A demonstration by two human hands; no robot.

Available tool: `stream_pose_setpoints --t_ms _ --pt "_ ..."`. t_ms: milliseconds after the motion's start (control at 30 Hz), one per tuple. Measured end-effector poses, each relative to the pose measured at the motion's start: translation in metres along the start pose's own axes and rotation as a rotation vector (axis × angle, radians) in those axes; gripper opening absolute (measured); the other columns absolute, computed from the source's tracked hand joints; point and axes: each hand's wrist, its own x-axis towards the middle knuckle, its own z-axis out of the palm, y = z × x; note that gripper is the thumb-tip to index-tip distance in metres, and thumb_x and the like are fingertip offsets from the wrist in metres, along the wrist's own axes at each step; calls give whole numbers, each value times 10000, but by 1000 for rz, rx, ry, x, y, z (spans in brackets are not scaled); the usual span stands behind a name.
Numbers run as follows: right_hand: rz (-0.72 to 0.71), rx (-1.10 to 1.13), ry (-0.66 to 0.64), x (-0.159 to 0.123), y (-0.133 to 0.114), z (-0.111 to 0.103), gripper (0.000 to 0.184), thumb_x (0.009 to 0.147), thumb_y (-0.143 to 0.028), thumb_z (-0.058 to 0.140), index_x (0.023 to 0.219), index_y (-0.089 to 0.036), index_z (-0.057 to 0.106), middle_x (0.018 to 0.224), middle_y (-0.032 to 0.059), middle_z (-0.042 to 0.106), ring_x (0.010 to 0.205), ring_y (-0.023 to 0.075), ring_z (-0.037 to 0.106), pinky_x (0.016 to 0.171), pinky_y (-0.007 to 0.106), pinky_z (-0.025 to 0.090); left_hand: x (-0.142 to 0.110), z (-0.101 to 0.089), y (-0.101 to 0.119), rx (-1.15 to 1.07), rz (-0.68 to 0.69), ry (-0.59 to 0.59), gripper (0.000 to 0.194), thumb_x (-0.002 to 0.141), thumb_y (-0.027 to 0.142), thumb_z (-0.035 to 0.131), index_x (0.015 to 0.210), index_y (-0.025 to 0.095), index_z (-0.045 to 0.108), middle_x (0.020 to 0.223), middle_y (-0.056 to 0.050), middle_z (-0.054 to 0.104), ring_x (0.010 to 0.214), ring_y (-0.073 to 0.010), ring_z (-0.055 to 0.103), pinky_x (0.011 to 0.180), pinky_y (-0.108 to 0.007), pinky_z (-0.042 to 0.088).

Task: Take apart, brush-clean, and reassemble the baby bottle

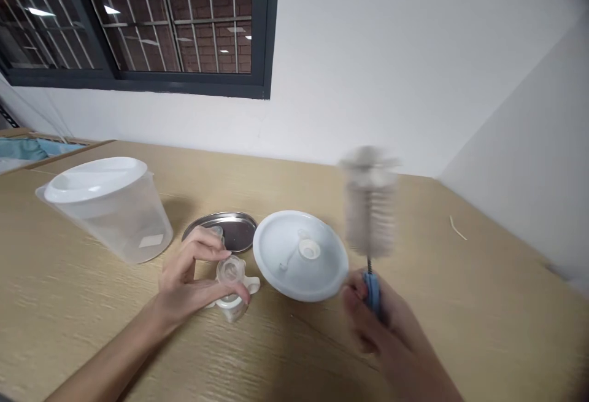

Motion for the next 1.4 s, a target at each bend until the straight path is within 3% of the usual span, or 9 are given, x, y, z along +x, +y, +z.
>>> stream_pose_setpoints --t_ms 100,300,467,633,833,933,1033,1267,1400 --pt "-48 72 -137 -9 3 17 383 907 -519 591 853 -251 323 728 -63 375 515 74 326 454 206 288 0 5 12 67 54 -33 546 545 253 973 966 275 626 767 29 628 703 -181 648 647 -362 560" --pt "-446 -82 -144 -13 4 39 293 712 -171 645 768 -241 366 685 -42 539 921 190 629 857 321 467 -18 6 32 256 11 -89 385 594 284 946 857 297 665 689 45 657 650 -178 654 733 -399 586" --pt "-430 -18 -137 -17 -3 40 318 691 -190 659 797 -255 366 680 -50 592 1043 231 657 920 360 465 -21 1 40 278 -71 -99 127 774 268 803 729 292 686 636 9 658 635 -210 641 737 -440 583" --pt "-360 -66 -114 -20 -9 33 329 646 -240 712 927 -245 540 1056 11 689 1007 211 642 882 319 488 -13 4 38 348 -23 -131 167 724 397 849 683 312 712 569 37 617 528 -166 565 703 -399 559" --pt "-427 -69 -129 -17 -10 34 328 674 -242 691 743 -241 370 649 -82 604 647 139 568 649 253 445 -11 20 38 392 -27 26 419 708 554 816 494 279 583 413 63 490 433 -151 494 561 -358 487" --pt "-378 -117 -148 -19 -9 32 268 669 -259 714 879 -252 547 895 -19 693 837 190 631 799 308 497 -13 20 39 385 -61 30 407 723 543 808 506 277 589 443 58 528 437 -150 486 581 -374 489" --pt "-284 -186 -156 -22 -6 28 524 678 -322 764 1180 -269 627 1223 48 651 1084 253 596 951 362 482 -16 15 37 383 -19 -66 312 698 509 844 554 302 659 485 56 551 459 -146 494 638 -387 518" --pt "-323 -29 -188 -21 1 31 355 676 -200 671 822 -256 353 748 -70 618 645 133 565 617 236 475 -24 7 38 329 -93 -35 192 787 349 792 644 299 676 559 25 608 562 -191 587 733 -447 584" --pt "-267 -199 -228 -24 -3 30 430 675 -242 690 1082 -266 557 1086 16 672 1036 231 610 954 357 477 -22 2 39 288 24 -47 133 851 250 724 750 332 702 656 40 664 613 -166 624 753 -400 571"
